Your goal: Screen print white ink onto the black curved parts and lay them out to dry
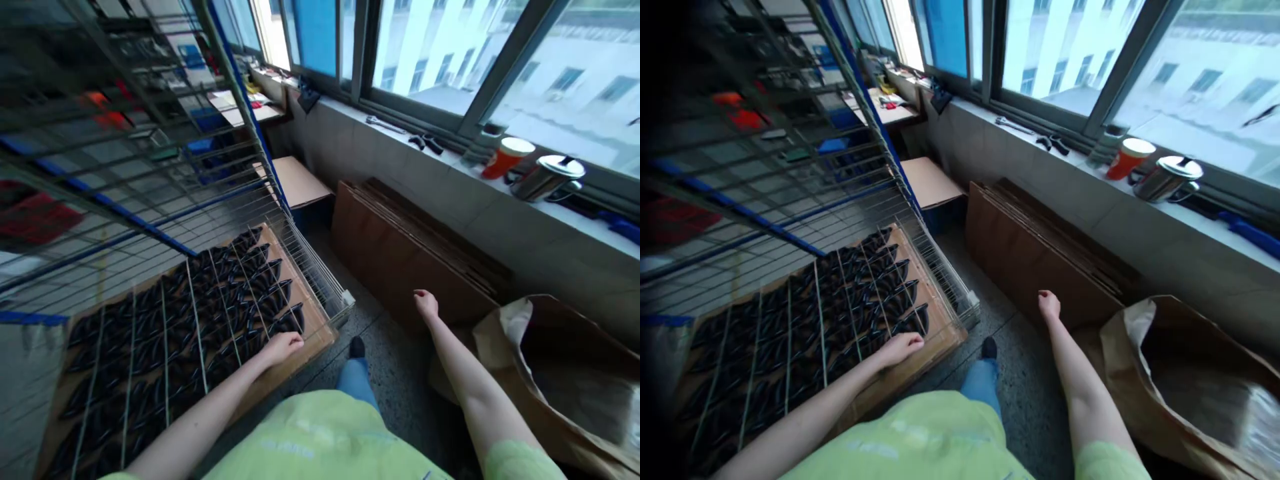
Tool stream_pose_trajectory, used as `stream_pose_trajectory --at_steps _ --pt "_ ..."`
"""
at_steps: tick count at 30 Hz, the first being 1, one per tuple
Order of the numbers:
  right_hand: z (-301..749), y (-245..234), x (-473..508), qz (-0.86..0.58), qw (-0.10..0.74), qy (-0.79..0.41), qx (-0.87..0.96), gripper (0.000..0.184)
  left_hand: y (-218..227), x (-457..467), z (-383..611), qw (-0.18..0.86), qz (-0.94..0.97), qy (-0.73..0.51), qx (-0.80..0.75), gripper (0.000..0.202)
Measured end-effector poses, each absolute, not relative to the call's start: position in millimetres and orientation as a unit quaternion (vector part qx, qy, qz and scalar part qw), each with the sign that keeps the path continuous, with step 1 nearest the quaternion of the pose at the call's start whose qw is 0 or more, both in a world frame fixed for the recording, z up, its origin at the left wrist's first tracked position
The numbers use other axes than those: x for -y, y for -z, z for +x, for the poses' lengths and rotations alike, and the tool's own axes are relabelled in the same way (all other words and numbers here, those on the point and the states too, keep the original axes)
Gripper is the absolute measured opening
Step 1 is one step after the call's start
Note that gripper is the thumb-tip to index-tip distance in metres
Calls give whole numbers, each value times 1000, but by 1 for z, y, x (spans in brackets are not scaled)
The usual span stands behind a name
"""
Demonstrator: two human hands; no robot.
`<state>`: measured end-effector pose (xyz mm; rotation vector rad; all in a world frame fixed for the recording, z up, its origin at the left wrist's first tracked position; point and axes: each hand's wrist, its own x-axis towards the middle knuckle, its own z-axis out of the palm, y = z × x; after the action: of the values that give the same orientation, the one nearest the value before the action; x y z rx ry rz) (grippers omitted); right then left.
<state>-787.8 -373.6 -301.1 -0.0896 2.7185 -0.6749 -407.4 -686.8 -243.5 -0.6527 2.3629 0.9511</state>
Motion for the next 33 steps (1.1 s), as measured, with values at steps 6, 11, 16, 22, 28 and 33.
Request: stream_pose_trajectory --at_steps 6,11,16,22,28,33 --pt "-912 304 362 -3 175 203 -964 45 231 661 -499 282 -225 -361 -860 37" --pt "-944 313 365 -58 129 109 -984 51 236 656 -527 327 -250 -348 -842 33" --pt "-946 315 371 -91 111 43 -989 42 243 651 -540 355 -259 -354 -826 34" --pt "-949 313 370 -148 107 8 -983 42 246 649 -554 354 -255 -359 -825 34" --pt "-965 316 374 -168 164 -50 -971 31 244 655 -552 340 -263 -357 -829 32" --pt "-962 308 385 -173 271 -36 -946 33 245 657 -541 323 -270 -359 -833 31"
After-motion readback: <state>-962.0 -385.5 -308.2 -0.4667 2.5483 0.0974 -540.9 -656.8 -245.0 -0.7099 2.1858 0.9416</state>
